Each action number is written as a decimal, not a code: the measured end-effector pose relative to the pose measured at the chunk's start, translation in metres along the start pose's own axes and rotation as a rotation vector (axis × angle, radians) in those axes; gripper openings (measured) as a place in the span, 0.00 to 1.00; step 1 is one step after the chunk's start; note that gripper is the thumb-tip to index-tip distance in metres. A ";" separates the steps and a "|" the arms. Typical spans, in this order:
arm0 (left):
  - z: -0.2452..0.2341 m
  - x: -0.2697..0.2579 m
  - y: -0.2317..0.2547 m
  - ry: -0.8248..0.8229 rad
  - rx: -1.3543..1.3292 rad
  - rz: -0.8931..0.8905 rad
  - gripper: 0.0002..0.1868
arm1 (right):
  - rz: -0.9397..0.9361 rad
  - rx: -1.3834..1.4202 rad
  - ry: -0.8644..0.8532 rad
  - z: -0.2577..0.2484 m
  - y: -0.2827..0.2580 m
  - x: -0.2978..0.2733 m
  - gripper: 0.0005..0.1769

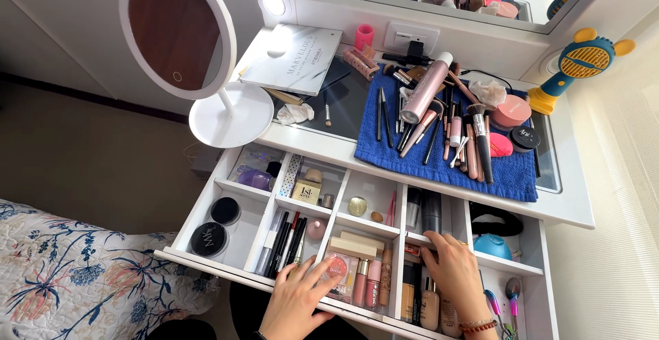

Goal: The person opens a vanity drawer and sorts through various makeup items. They pick up a concealer, open it, and apply a small amount to the back of their hand. They then pick up a makeup brush and a compact, placing them into the drawer compartments.

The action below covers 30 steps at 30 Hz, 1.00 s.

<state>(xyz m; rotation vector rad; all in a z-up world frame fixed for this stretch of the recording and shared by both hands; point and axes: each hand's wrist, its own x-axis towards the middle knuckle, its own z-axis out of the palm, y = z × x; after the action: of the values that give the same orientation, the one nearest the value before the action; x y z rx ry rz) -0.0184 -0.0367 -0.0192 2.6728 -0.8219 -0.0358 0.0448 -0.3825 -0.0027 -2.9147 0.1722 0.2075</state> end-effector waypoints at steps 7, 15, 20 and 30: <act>-0.013 0.003 0.001 -0.166 -0.043 -0.017 0.47 | 0.002 -0.014 0.015 0.003 0.001 0.002 0.18; -0.018 0.004 0.003 -0.106 -0.051 0.000 0.43 | 0.029 -0.026 -0.002 0.000 -0.002 0.002 0.15; -0.008 0.002 0.000 -0.049 -0.028 0.020 0.43 | 0.017 -0.039 0.015 0.008 0.004 0.006 0.16; -0.001 0.001 0.000 0.016 -0.045 0.002 0.44 | 0.018 -0.056 0.012 0.014 0.010 0.010 0.24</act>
<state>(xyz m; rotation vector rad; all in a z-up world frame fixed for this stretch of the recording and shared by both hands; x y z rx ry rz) -0.0176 -0.0371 -0.0180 2.6262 -0.8095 -0.0317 0.0513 -0.3901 -0.0195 -2.9713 0.1981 0.2010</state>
